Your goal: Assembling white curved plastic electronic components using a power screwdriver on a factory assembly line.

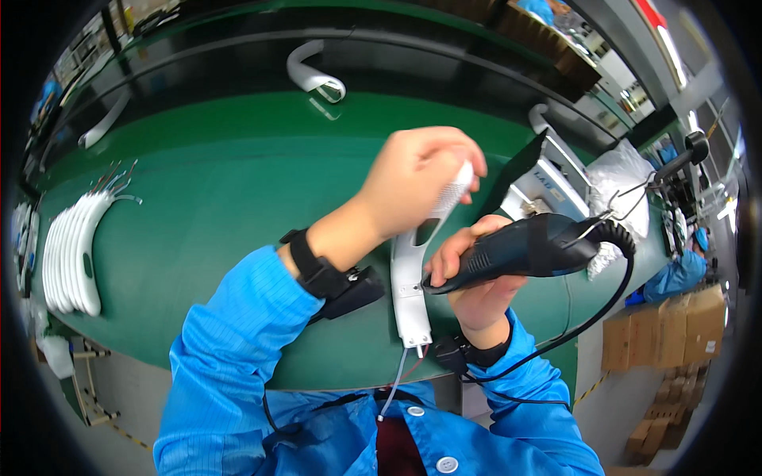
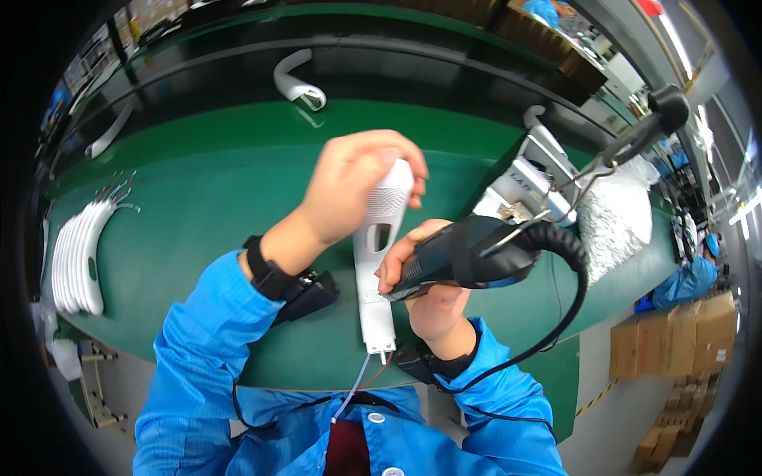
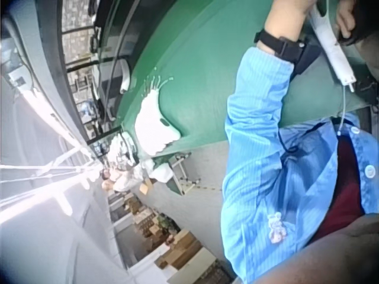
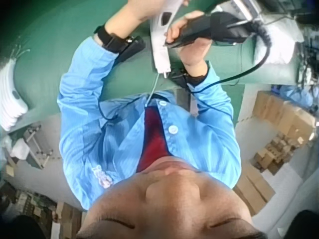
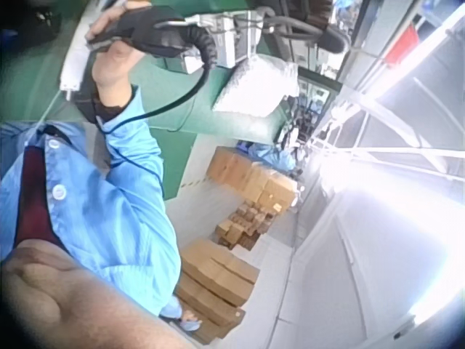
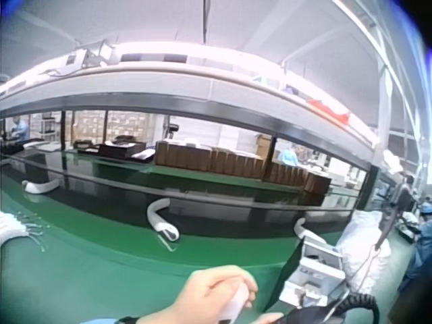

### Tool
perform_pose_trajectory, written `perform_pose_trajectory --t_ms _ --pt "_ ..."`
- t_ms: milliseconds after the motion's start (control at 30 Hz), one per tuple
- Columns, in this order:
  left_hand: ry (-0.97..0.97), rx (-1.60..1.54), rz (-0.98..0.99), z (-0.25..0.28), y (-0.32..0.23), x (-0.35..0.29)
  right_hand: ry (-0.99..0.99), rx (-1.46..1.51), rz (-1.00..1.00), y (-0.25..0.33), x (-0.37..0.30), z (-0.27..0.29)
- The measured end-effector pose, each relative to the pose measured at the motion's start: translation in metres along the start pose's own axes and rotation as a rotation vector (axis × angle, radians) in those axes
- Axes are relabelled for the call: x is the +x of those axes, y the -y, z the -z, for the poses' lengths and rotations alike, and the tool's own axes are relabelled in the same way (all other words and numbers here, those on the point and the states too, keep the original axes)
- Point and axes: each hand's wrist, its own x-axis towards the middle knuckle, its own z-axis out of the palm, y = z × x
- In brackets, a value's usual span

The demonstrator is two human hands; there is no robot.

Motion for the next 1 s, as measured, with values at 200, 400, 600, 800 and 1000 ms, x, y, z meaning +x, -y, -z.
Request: perform_pose_trajectory --t_ms 200,400,600,800,1000 --pt "-0.061 0.048 -0.014 -0.008 -0.01 0.006 -0.004 -0.117 0.025 0.04 0.013 0.01" --pt "0.03 0.194 -0.08 -0.002 -0.008 0.0 -0.031 -0.242 0.262 0.05 0.025 0.014" --pt "0.026 0.26 -0.014 0.005 -0.006 0.005 -0.267 -0.485 0.515 0.095 0.056 0.089" --pt "0.012 0.249 -0.018 0.005 -0.005 0.004 -0.225 -0.507 0.471 0.082 0.061 0.102" --pt "-0.032 0.196 -0.003 0.012 -0.001 0.002 -0.239 -0.51 0.244 0.075 0.062 0.094"
